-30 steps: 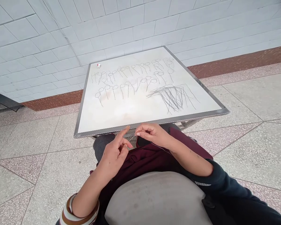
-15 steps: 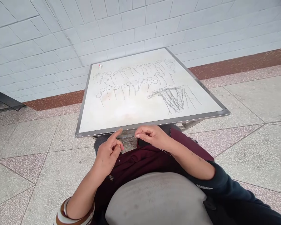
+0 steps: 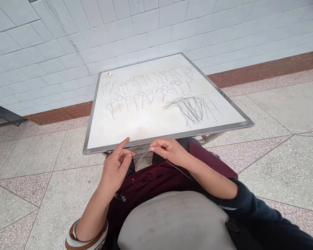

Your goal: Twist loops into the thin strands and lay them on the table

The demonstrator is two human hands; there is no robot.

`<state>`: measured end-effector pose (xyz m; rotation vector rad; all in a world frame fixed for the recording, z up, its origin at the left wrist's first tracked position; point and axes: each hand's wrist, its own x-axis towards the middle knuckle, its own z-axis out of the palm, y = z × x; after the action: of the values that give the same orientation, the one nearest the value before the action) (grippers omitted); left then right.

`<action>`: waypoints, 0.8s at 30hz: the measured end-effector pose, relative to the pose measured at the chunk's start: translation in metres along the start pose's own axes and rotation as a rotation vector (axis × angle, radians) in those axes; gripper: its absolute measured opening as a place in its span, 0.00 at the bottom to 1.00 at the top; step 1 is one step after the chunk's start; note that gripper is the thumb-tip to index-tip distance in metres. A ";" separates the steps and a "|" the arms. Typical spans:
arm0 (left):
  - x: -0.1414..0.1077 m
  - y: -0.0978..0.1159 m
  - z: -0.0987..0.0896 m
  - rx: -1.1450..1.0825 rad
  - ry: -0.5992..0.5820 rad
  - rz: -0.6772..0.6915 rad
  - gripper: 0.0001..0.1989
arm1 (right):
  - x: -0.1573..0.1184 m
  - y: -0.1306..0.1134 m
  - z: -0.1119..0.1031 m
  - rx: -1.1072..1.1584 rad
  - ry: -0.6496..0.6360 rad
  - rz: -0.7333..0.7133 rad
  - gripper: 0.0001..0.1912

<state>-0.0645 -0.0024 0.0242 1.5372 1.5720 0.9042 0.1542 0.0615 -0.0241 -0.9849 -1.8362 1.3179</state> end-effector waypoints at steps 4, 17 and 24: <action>0.006 0.015 0.025 -0.112 -0.101 0.024 0.25 | -0.002 -0.005 0.004 0.013 -0.022 -0.038 0.15; 0.010 0.016 0.030 -0.194 -0.024 -0.066 0.25 | -0.007 -0.007 -0.005 0.038 -0.127 0.047 0.10; 0.009 0.014 0.036 -0.134 -0.034 -0.021 0.25 | -0.009 -0.006 0.001 -0.260 -0.008 -0.104 0.09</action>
<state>-0.0263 0.0062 0.0189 1.4318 1.4704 0.9474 0.1562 0.0519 -0.0191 -1.0007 -2.0727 1.0405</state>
